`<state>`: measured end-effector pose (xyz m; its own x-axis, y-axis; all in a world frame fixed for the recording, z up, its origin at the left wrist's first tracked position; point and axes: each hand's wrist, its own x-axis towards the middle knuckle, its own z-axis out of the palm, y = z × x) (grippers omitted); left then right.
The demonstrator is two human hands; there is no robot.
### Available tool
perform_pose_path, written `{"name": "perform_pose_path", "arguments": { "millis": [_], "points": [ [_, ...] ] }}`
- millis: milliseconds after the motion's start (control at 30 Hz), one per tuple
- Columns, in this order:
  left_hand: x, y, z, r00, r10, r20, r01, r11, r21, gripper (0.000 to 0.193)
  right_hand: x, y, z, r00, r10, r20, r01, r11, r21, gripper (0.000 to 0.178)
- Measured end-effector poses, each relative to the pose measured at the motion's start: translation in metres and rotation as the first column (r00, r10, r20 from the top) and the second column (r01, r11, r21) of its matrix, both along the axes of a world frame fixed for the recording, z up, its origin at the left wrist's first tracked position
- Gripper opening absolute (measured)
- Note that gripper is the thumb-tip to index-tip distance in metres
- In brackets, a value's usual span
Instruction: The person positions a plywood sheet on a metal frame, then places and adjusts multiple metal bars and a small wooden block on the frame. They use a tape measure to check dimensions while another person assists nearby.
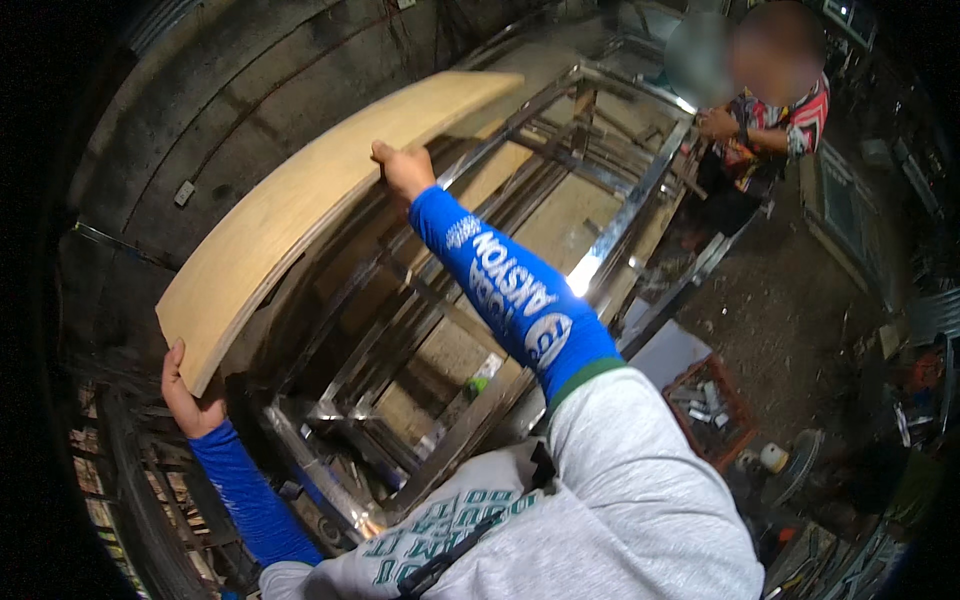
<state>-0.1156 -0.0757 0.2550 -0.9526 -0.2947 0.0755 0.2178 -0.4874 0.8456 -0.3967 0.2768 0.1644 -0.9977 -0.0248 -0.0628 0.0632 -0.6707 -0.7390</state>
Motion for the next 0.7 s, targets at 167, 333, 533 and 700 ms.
{"name": "perform_pose_path", "arguments": {
  "millis": [167,333,533,700],
  "points": [
    [-0.040,0.012,0.015,0.999,0.032,-0.027,-0.030,0.997,0.064,0.035,-0.009,0.007,-0.020,0.976,0.212,-0.047,-0.216,0.968,-0.130,0.017],
    [-0.086,0.040,0.010,0.999,0.036,-0.018,-0.035,0.998,0.061,0.042,-0.014,0.033,-0.018,0.955,0.290,0.061,-0.249,0.898,-0.363,0.037],
    [-0.095,0.033,0.016,0.997,0.067,0.031,-0.069,0.993,0.091,0.041,0.001,0.026,-0.007,0.963,0.260,0.073,-0.202,0.872,-0.446,0.032],
    [-0.098,0.043,0.024,0.999,0.028,0.024,-0.030,0.997,0.066,0.042,-0.013,0.027,-0.030,0.960,0.195,0.200,-0.160,0.971,-0.176,0.024]
  ]
}}
